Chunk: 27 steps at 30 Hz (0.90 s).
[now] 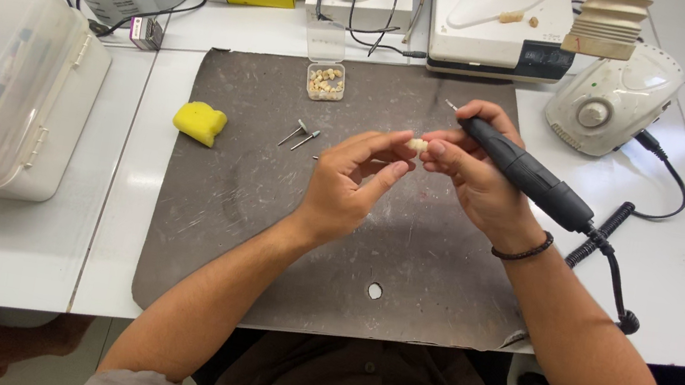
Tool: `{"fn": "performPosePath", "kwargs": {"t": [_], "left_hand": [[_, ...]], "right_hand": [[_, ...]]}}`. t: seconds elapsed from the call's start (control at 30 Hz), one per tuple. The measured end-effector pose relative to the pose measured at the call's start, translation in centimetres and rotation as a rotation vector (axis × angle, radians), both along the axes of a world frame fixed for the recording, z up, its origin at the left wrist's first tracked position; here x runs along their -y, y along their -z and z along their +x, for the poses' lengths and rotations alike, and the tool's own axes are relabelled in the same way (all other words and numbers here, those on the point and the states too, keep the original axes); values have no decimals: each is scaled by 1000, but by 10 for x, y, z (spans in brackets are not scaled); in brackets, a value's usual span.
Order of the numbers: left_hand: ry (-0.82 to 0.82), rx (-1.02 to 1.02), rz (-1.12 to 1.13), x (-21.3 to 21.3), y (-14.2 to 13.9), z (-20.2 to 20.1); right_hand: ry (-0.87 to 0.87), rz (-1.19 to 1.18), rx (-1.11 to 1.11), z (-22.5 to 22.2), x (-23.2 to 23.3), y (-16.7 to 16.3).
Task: The person holds a small dental prosthesis in one hand and uses a rotary grinding tool to grind and shape its surface, periodically repositioning and turning the prosthesis to work different areas. A small container of artificial teeth sits on the work mat nearby.
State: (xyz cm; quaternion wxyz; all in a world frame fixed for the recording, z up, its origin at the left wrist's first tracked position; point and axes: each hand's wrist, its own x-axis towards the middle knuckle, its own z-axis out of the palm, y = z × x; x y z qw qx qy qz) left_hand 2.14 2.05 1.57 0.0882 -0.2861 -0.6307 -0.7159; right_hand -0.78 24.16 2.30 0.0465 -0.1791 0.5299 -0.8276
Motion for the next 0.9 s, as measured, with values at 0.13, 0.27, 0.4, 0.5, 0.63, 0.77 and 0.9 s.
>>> {"fn": "performPosePath", "kwargs": {"t": [0.13,0.27,0.4,0.5,0.63,0.77,0.9], "left_hand": [[-19,34,46,-2,-1,0],[57,129,78,1,-1,-3],[70,93,67,2,-2,-2],[74,67,69,2,-1,-2],[97,100,128,-1,2,-1],[88,69,97,-1,4,-1],[86,23,111,-1,2,1]], "right_hand": [[-18,36,-25,4,4,4],[-10,43,-73,7,8,4],[9,57,-96,11,7,1],[33,83,-118,11,8,1],[49,116,-128,13,8,2],[70,171,-152,15,8,-1],[96,239,-195,20,9,-7]]}}
